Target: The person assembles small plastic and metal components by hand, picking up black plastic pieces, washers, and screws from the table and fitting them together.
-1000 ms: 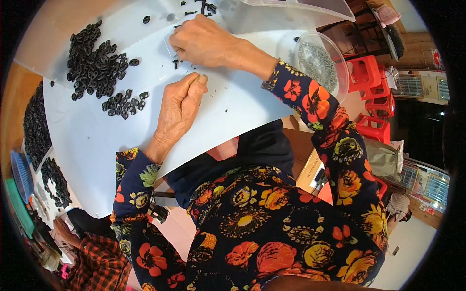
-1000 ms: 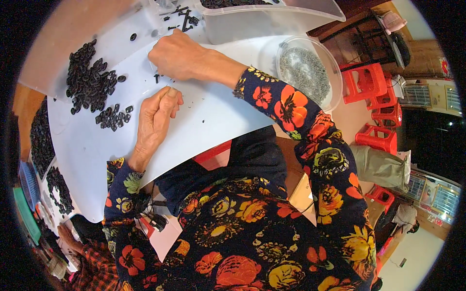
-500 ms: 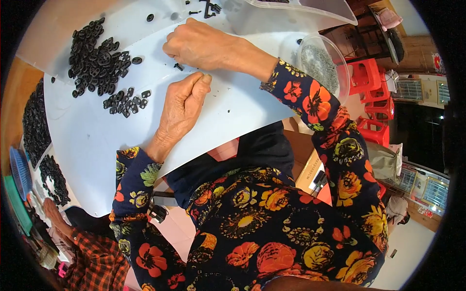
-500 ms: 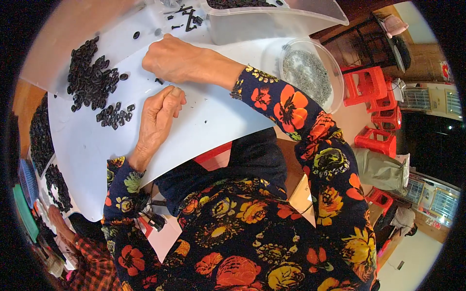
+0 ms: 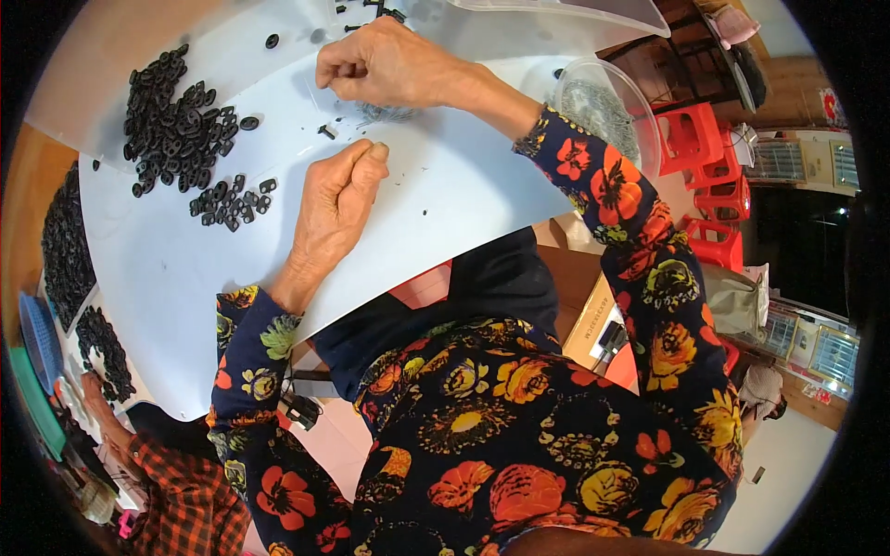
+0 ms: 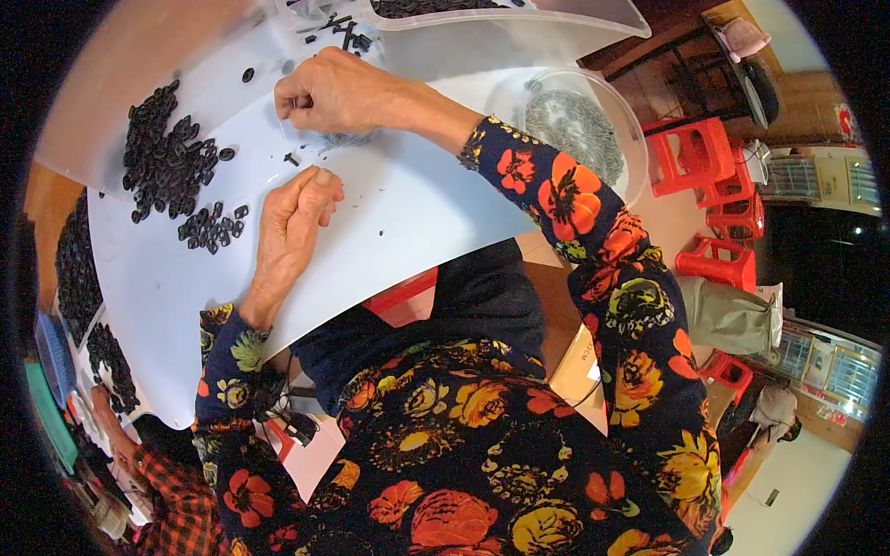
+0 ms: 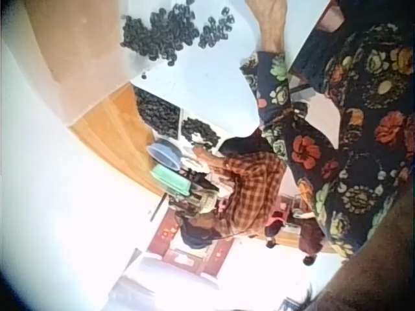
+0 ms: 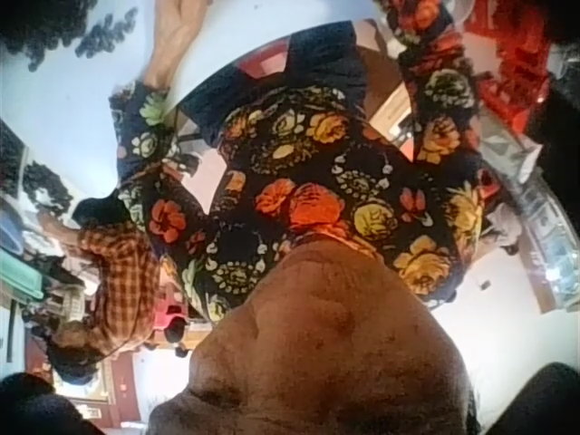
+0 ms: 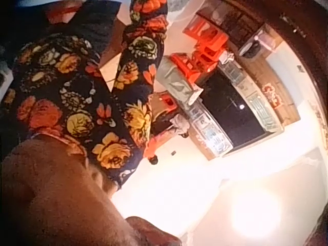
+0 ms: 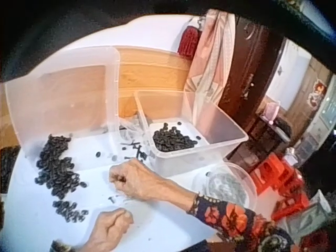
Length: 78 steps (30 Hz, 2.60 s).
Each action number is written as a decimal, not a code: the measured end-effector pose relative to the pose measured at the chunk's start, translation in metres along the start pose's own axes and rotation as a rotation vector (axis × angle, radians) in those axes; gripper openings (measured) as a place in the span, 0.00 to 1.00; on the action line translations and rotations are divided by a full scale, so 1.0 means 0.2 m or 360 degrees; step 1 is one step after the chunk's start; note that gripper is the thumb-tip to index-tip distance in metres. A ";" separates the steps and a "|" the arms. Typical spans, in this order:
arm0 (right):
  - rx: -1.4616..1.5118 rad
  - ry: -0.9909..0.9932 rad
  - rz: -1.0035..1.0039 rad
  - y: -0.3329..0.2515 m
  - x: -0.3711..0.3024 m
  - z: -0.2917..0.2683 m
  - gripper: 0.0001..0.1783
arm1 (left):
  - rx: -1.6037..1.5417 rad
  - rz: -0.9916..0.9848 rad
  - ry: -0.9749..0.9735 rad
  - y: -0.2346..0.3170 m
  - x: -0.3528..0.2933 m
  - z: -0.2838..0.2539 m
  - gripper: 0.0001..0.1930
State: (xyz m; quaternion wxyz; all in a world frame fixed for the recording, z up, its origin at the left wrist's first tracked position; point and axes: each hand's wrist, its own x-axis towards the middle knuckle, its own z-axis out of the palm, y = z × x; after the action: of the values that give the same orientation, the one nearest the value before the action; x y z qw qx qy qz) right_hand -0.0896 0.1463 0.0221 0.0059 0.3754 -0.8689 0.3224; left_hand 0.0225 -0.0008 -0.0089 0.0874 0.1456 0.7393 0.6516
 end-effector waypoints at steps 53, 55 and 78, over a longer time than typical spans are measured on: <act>0.0608 0.0216 0.0148 -0.09 -0.15 0.12 0.03 | 0.0286 0.0030 -0.0130 0.02 -0.02 -0.04 0.12; 0.0635 0.0313 0.0159 -0.09 -0.18 0.13 0.03 | 0.0345 0.0093 -0.0102 0.02 -0.04 -0.05 0.12; -0.0083 -0.0550 -0.0171 -0.33 0.11 0.29 0.05 | 0.0118 -0.0149 -0.0034 0.06 -0.31 -0.12 0.12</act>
State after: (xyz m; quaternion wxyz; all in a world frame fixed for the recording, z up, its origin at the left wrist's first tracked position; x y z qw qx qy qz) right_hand -0.0489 0.0661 0.0188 -0.1165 0.4709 -0.8437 0.2297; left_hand 0.0739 -0.0424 0.0034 0.1202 0.1208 0.7680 0.6174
